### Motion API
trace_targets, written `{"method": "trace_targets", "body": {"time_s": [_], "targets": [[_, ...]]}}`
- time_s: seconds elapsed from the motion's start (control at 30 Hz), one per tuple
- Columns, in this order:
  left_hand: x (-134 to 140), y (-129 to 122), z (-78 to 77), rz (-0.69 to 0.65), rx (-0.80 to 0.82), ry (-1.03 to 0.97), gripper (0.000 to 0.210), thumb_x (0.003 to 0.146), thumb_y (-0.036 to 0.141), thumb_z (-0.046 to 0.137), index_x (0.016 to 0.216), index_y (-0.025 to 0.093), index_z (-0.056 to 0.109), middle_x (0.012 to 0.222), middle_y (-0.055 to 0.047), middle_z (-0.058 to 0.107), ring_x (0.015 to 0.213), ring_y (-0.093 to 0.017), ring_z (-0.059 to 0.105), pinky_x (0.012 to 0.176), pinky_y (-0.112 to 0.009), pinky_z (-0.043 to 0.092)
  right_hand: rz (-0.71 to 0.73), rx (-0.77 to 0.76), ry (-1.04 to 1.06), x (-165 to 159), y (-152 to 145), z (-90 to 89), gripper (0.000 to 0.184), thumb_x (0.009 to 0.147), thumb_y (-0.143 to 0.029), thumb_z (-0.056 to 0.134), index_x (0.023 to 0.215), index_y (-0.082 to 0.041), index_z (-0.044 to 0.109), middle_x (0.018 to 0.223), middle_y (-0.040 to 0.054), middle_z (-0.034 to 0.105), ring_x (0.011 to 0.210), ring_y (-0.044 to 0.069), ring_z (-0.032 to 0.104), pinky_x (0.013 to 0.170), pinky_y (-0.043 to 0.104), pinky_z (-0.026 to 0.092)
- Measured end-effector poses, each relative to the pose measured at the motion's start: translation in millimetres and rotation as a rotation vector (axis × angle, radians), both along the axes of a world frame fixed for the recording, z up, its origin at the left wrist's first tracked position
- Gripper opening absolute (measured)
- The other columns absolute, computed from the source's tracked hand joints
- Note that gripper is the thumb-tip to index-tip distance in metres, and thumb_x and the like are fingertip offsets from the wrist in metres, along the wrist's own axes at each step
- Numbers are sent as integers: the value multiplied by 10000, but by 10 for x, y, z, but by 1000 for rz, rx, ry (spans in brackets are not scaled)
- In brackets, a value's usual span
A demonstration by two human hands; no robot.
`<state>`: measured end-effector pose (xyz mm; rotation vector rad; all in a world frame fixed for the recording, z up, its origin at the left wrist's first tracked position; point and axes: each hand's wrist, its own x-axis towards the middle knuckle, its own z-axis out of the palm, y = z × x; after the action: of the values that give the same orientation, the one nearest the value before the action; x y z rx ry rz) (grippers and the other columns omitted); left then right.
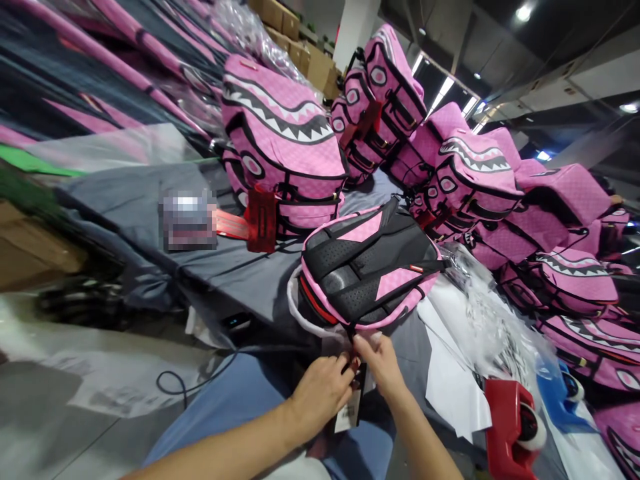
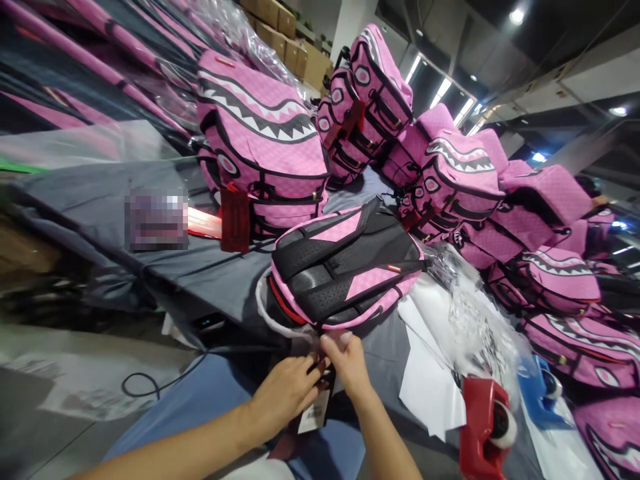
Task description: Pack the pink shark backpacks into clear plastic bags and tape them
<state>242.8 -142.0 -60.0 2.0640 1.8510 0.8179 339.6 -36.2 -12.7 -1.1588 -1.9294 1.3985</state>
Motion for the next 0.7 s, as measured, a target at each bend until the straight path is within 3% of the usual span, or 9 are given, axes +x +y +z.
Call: {"method": "trace_targets", "body": {"time_s": [0.1,0.2,0.3,0.43,0.57,0.7], "targets": [[-67,-97,-28,23,105,-131,241,895,258,631,1124,193,668,1080,-118,704,935,-265,685,844,-422,563,-68,160,-45,-73,-60,-3,197,689,-357,686,693,-178,604,590,-43,532,566,114,425,540,231,397],[-164,-170,-87,251,176,-577,181,930,343,568,1041,239,665,1012,-59,698,936,-216,678,865,-364,564,-97,226,-21,-108,-65,-25,121,690,-305,583,674,-185,594,559,-46,518,536,110,401,519,229,385],[-220,-117,-77,492,108,-1068,296,812,475,662,982,233,652,980,-51,718,963,-232,689,901,-377,561,-64,200,11,-103,-37,-29,118,680,-296,566,674,-182,595,549,-46,511,526,104,393,505,219,376],[-213,67,129,439,-54,-1646,523,637,451,806,1061,179,668,1120,-93,750,1114,-260,674,1010,-380,510,-53,102,15,-74,0,-20,141,678,-319,591,667,-178,586,532,-51,493,514,94,381,485,208,355],[-266,196,290,472,-278,-1920,488,528,328,865,956,139,727,980,-110,781,955,-256,722,846,-327,556,-55,55,11,-63,17,-8,161,671,-339,608,659,-183,571,540,-49,483,522,92,365,503,217,357],[-305,301,268,577,-422,-1971,312,510,248,841,776,117,742,752,-117,766,709,-243,724,661,-325,562,-48,68,-1,-68,32,-1,170,679,-346,619,654,-186,567,548,-44,479,533,95,356,512,223,356]]}}
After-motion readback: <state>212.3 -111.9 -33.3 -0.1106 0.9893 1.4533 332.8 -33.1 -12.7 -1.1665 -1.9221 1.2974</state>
